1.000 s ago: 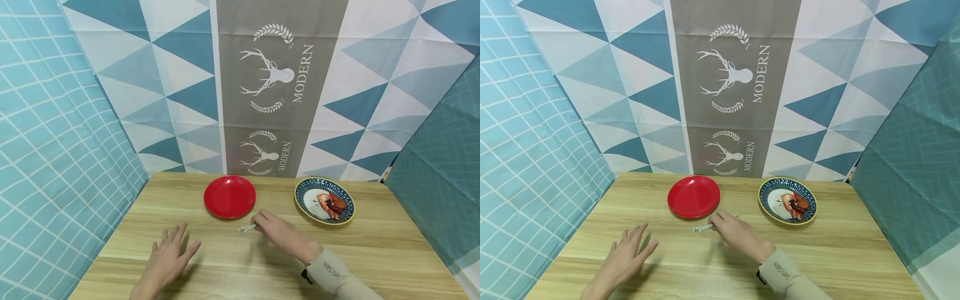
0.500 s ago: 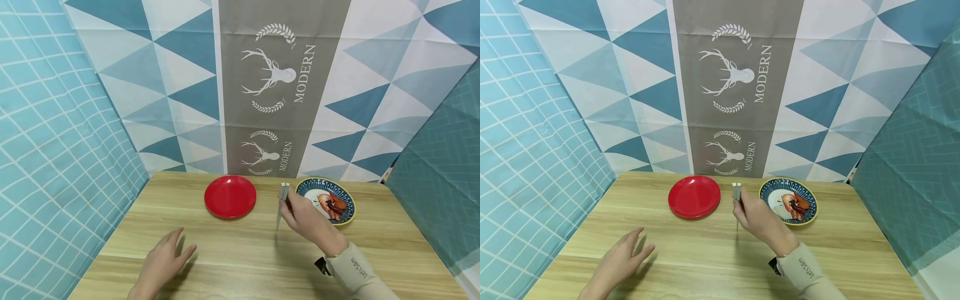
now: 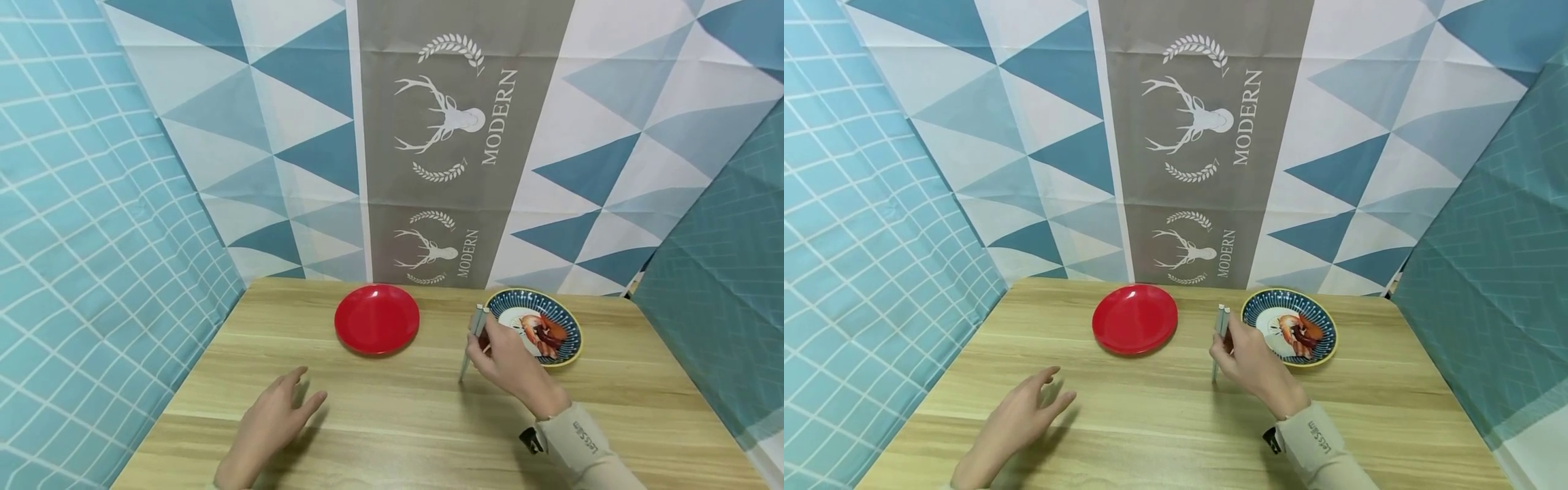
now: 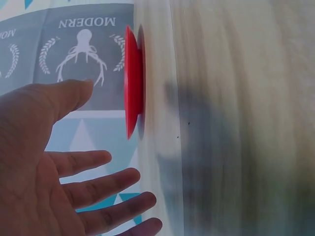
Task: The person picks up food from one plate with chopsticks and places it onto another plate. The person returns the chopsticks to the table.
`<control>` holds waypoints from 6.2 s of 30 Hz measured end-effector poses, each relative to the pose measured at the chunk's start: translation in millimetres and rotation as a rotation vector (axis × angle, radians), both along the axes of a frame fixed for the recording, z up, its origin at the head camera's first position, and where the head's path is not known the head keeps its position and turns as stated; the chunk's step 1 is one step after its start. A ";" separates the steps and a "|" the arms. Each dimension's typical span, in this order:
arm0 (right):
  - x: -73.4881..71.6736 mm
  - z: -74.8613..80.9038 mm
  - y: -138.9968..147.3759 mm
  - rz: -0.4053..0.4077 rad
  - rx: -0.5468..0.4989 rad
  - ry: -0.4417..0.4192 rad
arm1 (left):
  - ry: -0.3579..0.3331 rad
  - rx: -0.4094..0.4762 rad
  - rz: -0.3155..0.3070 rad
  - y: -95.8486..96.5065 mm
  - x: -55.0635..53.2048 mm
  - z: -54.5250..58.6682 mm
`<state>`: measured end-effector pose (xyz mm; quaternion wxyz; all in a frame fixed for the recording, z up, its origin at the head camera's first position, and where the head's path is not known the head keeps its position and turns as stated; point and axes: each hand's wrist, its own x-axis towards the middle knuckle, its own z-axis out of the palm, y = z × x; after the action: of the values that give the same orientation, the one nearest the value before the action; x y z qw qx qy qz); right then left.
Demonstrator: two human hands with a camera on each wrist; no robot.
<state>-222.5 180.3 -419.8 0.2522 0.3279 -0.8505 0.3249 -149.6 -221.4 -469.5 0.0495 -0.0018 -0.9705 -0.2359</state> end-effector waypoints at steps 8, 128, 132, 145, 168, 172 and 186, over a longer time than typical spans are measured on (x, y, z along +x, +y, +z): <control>-4.7 0.7 0.7 0.036 -0.031 -0.002 | 0.028 0.050 -0.021 9.4 -13.9 -1.3; -1.9 15.4 14.0 -0.104 0.098 -0.030 | -0.428 1.060 0.160 38.0 -119.4 -30.9; 2.4 22.6 14.9 -0.131 0.135 -0.083 | -0.422 1.059 0.153 37.6 -119.9 -30.8; 18.1 34.3 32.7 0.019 0.181 -0.173 | -0.421 1.059 0.142 36.7 -119.3 -34.6; 28.2 25.9 76.9 0.210 -0.086 -0.102 | -0.401 1.072 0.154 32.8 -115.7 -32.1; 30.0 28.5 87.0 0.178 -0.122 -0.149 | -0.406 1.070 0.144 34.4 -116.7 -31.6; 35.1 33.7 129.4 -0.015 -0.117 -0.388 | -0.413 1.051 0.133 35.2 -116.0 -36.1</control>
<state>-187.4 309.7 -386.1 0.1048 0.2378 -0.8652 0.4289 -265.7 -186.2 -505.6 -0.1321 0.1302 -0.7103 -0.6790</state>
